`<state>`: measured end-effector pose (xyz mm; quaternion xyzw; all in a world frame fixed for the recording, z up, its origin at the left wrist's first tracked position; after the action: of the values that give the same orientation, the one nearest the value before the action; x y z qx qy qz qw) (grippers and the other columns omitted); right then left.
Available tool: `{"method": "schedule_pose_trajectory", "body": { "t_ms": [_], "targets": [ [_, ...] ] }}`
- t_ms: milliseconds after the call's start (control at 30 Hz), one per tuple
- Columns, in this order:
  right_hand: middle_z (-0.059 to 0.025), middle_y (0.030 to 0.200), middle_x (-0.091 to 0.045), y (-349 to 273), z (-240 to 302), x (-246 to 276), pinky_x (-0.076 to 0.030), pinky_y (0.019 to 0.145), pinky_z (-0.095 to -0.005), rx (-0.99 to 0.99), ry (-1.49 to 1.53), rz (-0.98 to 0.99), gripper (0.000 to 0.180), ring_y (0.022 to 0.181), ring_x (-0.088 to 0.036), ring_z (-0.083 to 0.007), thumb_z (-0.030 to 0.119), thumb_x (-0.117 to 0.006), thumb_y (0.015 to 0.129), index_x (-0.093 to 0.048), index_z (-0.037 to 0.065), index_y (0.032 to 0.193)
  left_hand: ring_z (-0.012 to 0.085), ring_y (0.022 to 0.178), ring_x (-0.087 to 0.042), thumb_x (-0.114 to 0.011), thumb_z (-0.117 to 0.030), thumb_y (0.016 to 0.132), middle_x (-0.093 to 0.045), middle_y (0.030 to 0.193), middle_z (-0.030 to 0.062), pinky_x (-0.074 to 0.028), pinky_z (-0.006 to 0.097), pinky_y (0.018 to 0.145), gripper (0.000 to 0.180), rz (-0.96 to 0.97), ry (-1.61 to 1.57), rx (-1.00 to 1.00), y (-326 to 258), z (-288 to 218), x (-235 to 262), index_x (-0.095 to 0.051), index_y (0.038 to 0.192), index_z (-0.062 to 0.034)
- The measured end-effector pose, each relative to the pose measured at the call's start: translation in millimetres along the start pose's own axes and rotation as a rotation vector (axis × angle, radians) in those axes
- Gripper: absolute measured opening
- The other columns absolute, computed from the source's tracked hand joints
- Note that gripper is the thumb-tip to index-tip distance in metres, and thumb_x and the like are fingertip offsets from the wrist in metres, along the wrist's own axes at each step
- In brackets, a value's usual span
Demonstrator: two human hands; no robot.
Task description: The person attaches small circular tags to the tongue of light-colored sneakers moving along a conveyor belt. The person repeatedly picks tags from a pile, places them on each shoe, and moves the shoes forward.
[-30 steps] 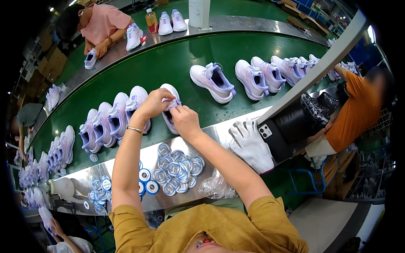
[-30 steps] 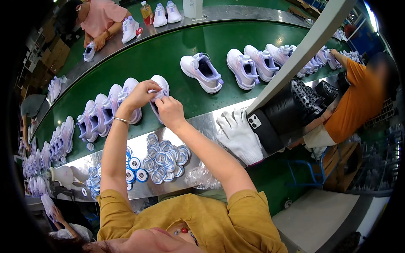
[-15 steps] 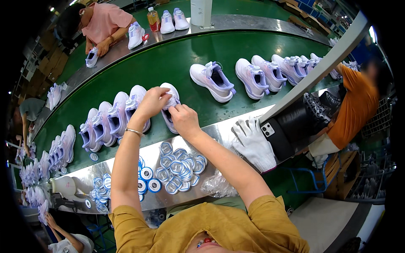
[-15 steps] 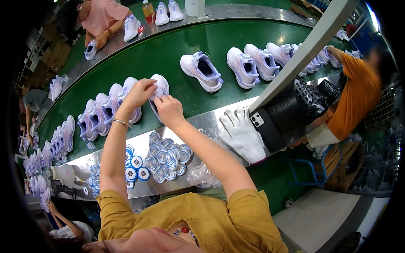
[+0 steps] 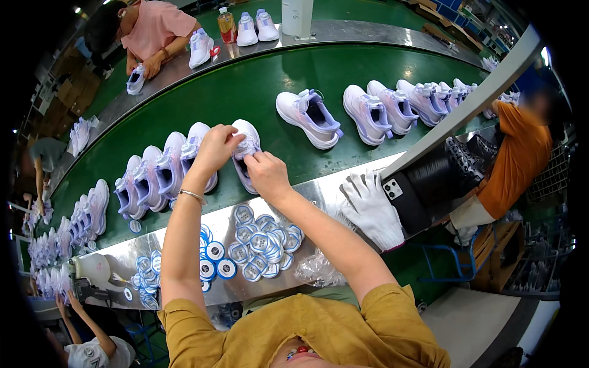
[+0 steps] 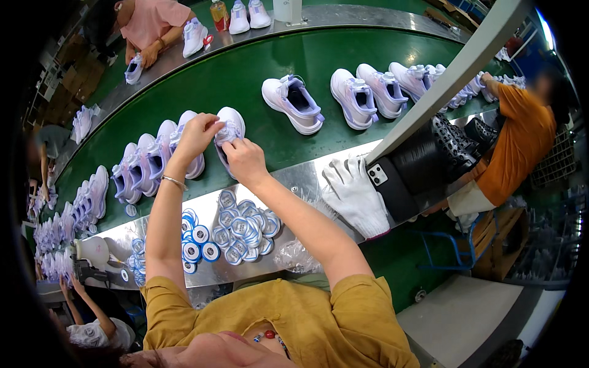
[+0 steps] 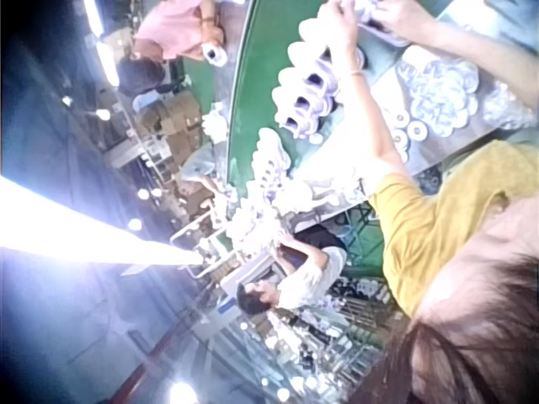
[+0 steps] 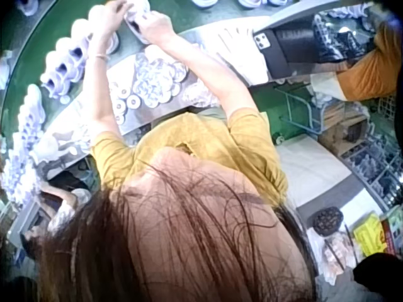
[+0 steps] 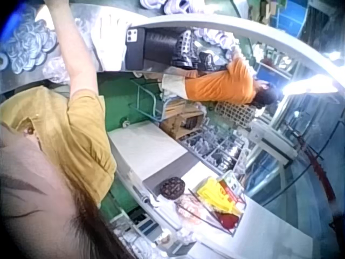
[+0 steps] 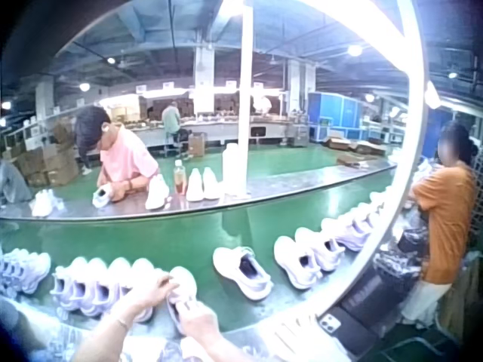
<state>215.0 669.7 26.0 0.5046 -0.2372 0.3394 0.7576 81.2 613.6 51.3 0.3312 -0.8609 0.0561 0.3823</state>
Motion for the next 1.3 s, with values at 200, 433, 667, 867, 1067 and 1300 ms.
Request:
{"method": "schedule_pose_trajectory", "body": {
  "t_ms": [200,433,667,867,1067,1300],
  "targets": [
    [-0.0070,0.069,-0.056,-1,4,-3,-0.050,0.056,-0.0360,0.004,0.011,-0.016,0.004,0.067,-0.060,-0.0244,0.011,-0.061,0.075,-0.058,0.009,0.077,0.0279,0.075,-0.060,-0.072,-0.016,0.075,-0.061,0.081,0.0151,-0.047,0.036,0.065,0.024,0.047,0.133,-0.249,-6,5,-11,-0.068,0.087,0.0040],
    [-0.0064,0.070,-0.057,-2,3,-8,-0.050,0.056,-0.0359,0.009,0.002,-0.017,0.007,0.067,-0.060,-0.0242,0.012,-0.061,0.075,-0.059,0.008,0.081,0.0273,0.074,-0.058,-0.072,-0.012,0.075,-0.060,0.081,0.0147,-0.047,0.036,0.065,0.027,0.028,-0.080,-0.128,-10,13,-8,-0.066,0.096,0.0036],
    [-0.0062,0.071,-0.057,-3,6,-9,-0.050,0.056,-0.0358,0.004,0.019,-0.009,0.007,0.067,-0.059,-0.0240,0.012,-0.062,0.076,-0.060,0.009,0.081,0.0270,0.078,-0.058,-0.071,-0.009,0.076,-0.060,0.088,0.0147,-0.048,0.034,0.068,0.027,0.048,0.123,-0.161,-15,18,-13,-0.065,0.099,0.0029],
    [-0.0062,0.070,-0.056,-3,6,-11,-0.050,0.057,-0.0361,-0.004,0.028,-0.010,0.006,0.067,-0.059,-0.0243,0.013,-0.063,0.076,-0.060,0.009,0.080,0.0251,0.091,-0.059,-0.069,-0.004,0.076,-0.061,0.101,0.0137,-0.048,0.033,0.079,0.030,0.101,-0.051,-0.143,-21,16,-7,-0.065,0.106,0.0014],
    [-0.0066,0.071,-0.057,-3,7,-13,-0.050,0.057,-0.0360,-0.002,0.047,-0.002,0.007,0.067,-0.059,-0.0245,0.012,-0.062,0.076,-0.059,0.008,0.081,0.0214,0.092,-0.058,-0.068,-0.007,0.080,-0.059,0.102,0.0118,-0.048,0.031,0.079,0.032,0.050,-0.186,0.037,-30,28,-10,-0.063,0.110,0.0004],
    [-0.0076,0.072,-0.056,-4,9,-13,-0.049,0.059,-0.0377,-0.028,0.098,0.000,0.003,0.068,-0.058,-0.0254,0.006,-0.059,0.077,-0.058,0.006,0.080,0.0193,0.086,-0.059,-0.070,-0.010,0.078,-0.059,0.094,0.0099,-0.048,0.028,0.074,0.024,-0.089,-0.197,0.071,-34,35,-19,-0.065,0.098,0.0018]
  ]
}}
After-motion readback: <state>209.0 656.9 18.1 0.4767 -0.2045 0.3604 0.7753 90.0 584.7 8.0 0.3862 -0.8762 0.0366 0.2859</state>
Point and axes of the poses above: each hand's wrist, its own y-axis towards the middle knuckle, its own x-axis out of the back of the hand, z = x × y, the point moved 5 cm from there along y, towards the middle knuckle
